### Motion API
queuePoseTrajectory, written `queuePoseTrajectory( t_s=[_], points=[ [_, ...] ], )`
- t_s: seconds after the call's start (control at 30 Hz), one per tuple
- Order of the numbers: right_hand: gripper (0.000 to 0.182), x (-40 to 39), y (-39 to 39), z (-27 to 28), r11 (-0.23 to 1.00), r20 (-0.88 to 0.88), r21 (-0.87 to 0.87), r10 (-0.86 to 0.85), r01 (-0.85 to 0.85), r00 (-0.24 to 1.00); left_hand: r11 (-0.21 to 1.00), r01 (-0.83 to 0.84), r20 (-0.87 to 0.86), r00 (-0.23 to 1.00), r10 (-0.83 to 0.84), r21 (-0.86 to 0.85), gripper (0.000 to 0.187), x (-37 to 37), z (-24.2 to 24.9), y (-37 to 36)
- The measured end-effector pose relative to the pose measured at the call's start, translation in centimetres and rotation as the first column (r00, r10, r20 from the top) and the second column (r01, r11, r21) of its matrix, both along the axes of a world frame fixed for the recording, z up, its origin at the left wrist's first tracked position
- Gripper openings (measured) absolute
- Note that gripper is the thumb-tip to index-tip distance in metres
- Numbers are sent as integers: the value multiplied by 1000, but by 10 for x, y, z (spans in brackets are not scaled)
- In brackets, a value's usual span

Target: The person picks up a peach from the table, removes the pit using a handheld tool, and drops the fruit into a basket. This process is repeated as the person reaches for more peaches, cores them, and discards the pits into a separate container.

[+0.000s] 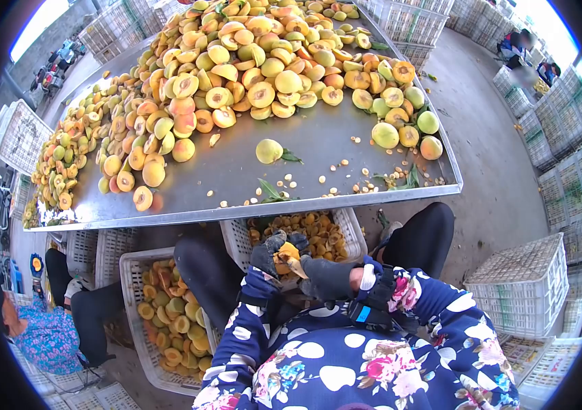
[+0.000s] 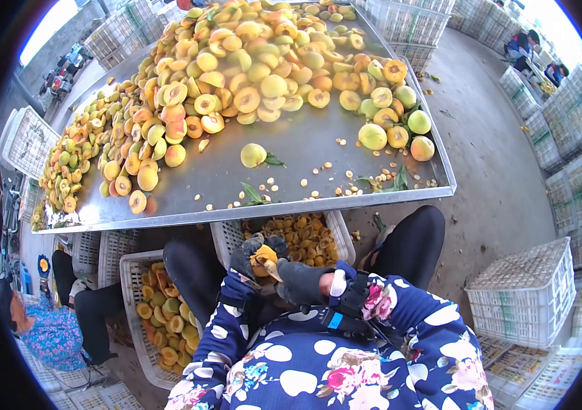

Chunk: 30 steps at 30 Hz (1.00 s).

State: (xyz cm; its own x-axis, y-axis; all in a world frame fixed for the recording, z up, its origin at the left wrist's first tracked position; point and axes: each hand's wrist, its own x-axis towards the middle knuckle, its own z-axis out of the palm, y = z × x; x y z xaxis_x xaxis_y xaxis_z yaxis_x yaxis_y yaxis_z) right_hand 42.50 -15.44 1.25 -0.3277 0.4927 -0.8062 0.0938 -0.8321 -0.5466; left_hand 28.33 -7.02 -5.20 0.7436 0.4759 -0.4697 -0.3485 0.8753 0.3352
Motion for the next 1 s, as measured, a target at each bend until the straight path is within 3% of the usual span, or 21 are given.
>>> queuePoseTrajectory(
  t_s=[0.07,0.17,0.27,0.33,0.37,0.4,0.47,0.57,0.67,0.77,0.87,0.97,1.0],
  points=[
    [44,2,1,17,1000,-35,3,29,-29,999,997,-28,32,999,30,-65,39,0,1,-2],
    [32,4,-2,29,951,25,277,136,-138,990,999,32,10,999,-32,19,38,-3,2,2],
    [22,3,2,10,995,-161,-45,-97,91,982,909,142,-127,987,-99,391,39,-5,-18,3],
    [22,3,1,24,989,-58,143,50,-42,997,896,149,-216,974,-62,418,39,-5,-25,2],
    [22,3,1,28,967,2,229,118,-115,993,924,129,-192,979,-62,360,39,-6,-27,2],
    [23,4,1,22,988,-124,147,68,-49,990,948,108,-169,984,-58,299,39,-6,-24,1],
    [25,8,3,8,998,-354,-37,-63,54,933,999,47,16,999,-48,10,39,-3,3,1],
    [21,10,3,13,986,-255,159,93,-53,963,999,40,78,996,-39,-12,40,-8,-12,2],
    [21,5,-1,-1,875,206,395,212,-280,955,998,56,-31,998,-57,-20,44,-4,-33,0],
    [22,6,1,13,956,97,227,169,-187,981,990,124,-19,992,-126,-64,46,-4,-38,2],
    [21,11,1,-10,996,-317,76,74,-52,945,994,105,-82,991,-107,-24,47,-4,-39,4],
    [18,13,-1,-21,999,-502,19,-17,31,864,994,101,-22,995,-102,-40,48,-4,-35,3],
    [20,11,-1,-17,998,-357,61,13,9,934,996,90,-70,993,-91,-16,48,-4,-36,3]
  ],
)
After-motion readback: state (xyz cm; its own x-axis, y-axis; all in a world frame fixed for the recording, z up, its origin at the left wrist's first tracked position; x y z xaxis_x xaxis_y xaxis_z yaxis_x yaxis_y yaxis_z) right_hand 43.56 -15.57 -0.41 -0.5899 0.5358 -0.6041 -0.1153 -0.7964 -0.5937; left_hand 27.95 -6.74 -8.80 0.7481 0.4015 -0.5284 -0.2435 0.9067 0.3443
